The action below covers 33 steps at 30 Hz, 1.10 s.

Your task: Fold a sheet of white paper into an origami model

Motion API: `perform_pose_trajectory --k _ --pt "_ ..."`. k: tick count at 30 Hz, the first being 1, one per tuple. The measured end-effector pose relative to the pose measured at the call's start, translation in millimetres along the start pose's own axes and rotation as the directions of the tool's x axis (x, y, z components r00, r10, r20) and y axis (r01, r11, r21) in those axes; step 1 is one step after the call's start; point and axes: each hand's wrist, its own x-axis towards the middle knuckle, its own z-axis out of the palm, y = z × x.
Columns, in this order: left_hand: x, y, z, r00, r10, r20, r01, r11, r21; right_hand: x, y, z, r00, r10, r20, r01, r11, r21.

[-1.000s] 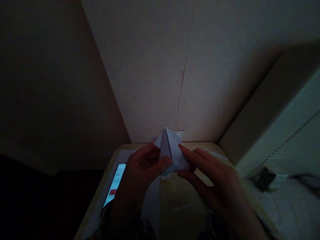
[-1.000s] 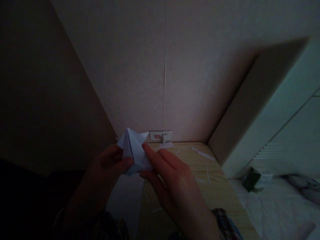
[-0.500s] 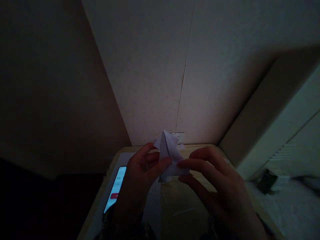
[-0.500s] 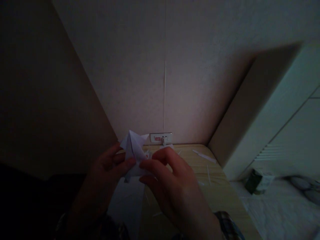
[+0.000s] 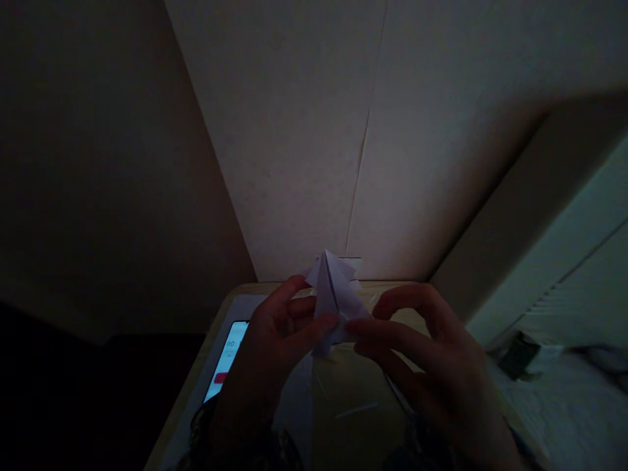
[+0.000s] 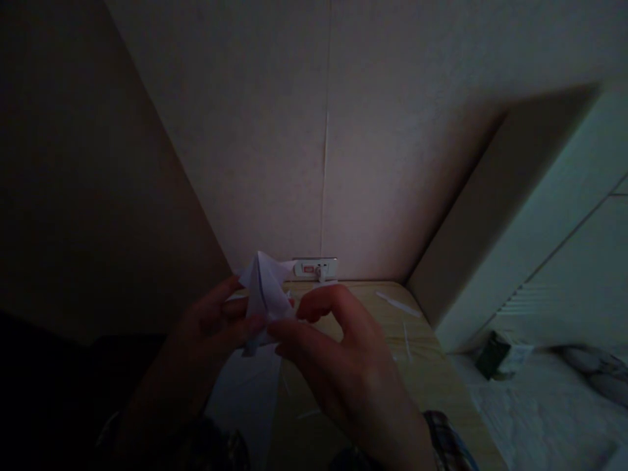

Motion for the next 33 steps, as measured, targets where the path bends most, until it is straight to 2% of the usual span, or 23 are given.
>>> perform_pose_trajectory --k 3,8,13,19,30,33 --pt "-2 1 1.9 1.0 -0.003 -0.001 0.003 1.0 -0.003 1 1 0 1.0 -0.014 0.002 0.014 1.0 0.012" --pt "-6 4 5.3 0.997 -0.028 -0.068 0.028 1.0 0.004 3 2 0 1.0 0.002 -0.021 -0.002 1.0 0.017" --pt "-8 6 4.8 0.997 -0.05 -0.06 0.049 0.999 -0.012 3 1 0 0.999 0.017 -0.033 -0.017 1.0 0.015" --pt "-11 6 6.6 0.994 -0.051 -0.101 0.049 0.999 -0.019 0 1 -1 0.999 0.015 -0.045 -0.015 1.0 0.008" --pt "-9 8 4.6 0.998 -0.052 -0.029 0.051 0.999 -0.016 -1 2 -1 1.0 0.008 -0.03 -0.008 1.0 0.004" --pt "-9 8 4.7 0.998 -0.054 -0.037 0.053 0.998 -0.021 -2 2 -1 1.0 0.014 -0.027 -0.014 1.0 -0.011"
